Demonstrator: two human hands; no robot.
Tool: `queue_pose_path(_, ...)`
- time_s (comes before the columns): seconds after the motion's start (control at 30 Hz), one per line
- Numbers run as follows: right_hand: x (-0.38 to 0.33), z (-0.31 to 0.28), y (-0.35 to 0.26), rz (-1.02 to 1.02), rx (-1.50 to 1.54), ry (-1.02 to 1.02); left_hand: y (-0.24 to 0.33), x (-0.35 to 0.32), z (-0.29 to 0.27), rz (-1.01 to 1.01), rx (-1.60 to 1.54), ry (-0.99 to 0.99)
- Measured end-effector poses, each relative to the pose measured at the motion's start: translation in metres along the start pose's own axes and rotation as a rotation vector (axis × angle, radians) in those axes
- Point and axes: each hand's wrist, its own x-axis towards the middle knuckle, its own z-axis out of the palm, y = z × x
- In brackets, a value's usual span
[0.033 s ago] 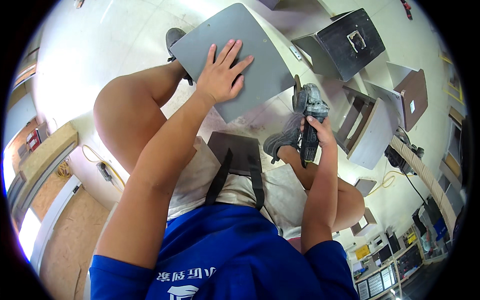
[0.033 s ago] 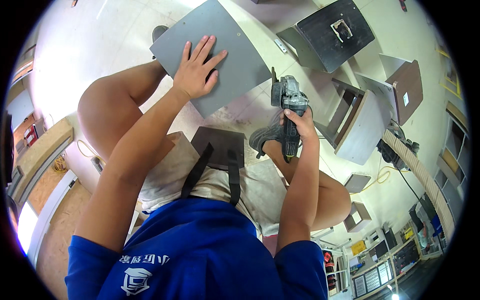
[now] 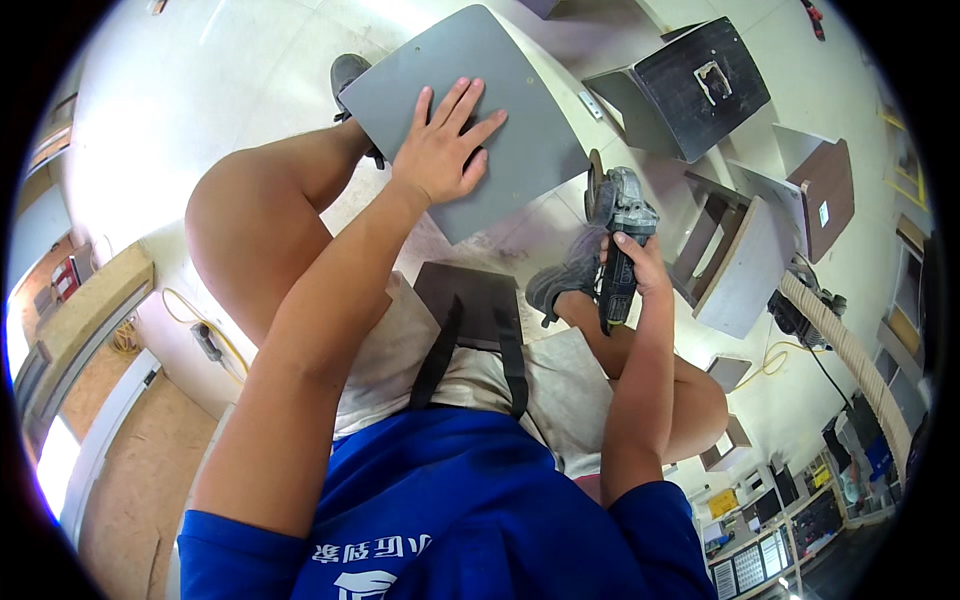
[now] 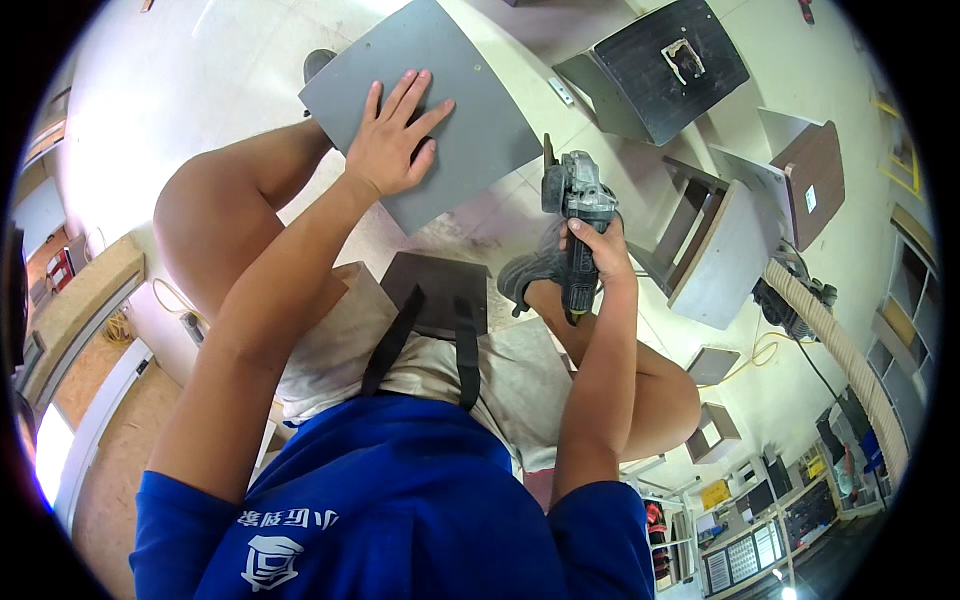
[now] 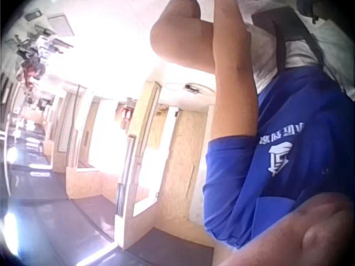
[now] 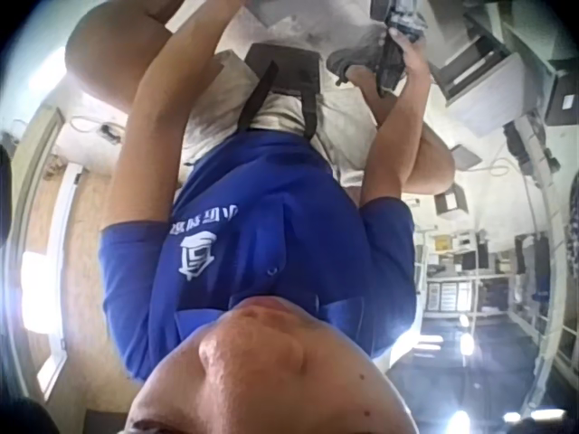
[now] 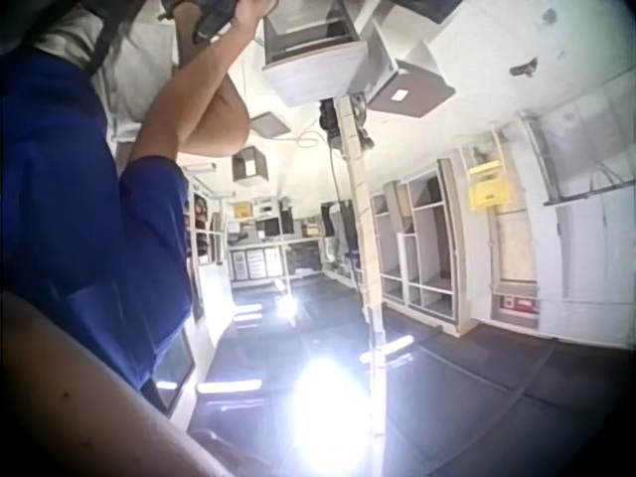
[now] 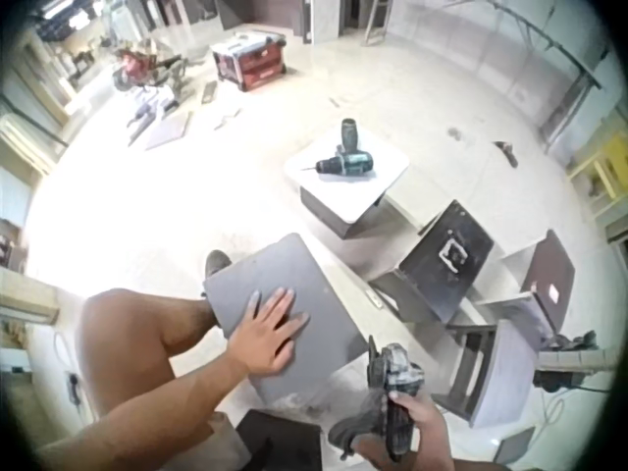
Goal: The person sits on the floor and uses an angle grinder to sand the edges of several rectangular wooden panels. They handle each panel one at a time, rotating them to smooth different sides.
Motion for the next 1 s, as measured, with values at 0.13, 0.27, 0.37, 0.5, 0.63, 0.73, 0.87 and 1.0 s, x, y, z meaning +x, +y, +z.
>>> queue_pose_path(0.13,-0.006,0.000,-0.006,0.017,0.037,-0.024,0.000,0.000,0.000,-0.006,0.021,0.004)
queue_pose_path(0.27,-0.010,-0.012,-0.013,0.012,-0.033,-0.058,-0.001,0.000,0.000,-0.004,0.005,-0.001)
queue_pose_path(0.37,-0.010,-0.018,-0.013,-0.009,-0.073,-0.077,0.000,0.001,0.001,0.000,0.011,0.000)
queue_pose_path(0.5,-0.010,-0.013,-0.013,-0.014,-0.085,-0.040,-0.001,0.000,0.003,0.002,0.017,0.013)
queue_pose_path(0.63,-0.006,-0.013,-0.007,0.022,-0.067,-0.029,0.000,0.000,0.003,0.005,0.023,0.027)
queue_pose_path(0.73,-0.001,-0.018,-0.001,0.025,-0.040,-0.046,-0.001,0.001,0.003,0.008,0.021,0.029)
queue_pose_path(0.87,0.004,-0.020,-0.004,0.050,-0.017,-0.076,-0.003,-0.002,0.005,0.009,0.026,0.039)
queue_pose_path(1.0,0.007,-0.020,-0.013,0.057,-0.037,-0.113,-0.002,-0.002,0.006,-0.001,0.054,0.048)
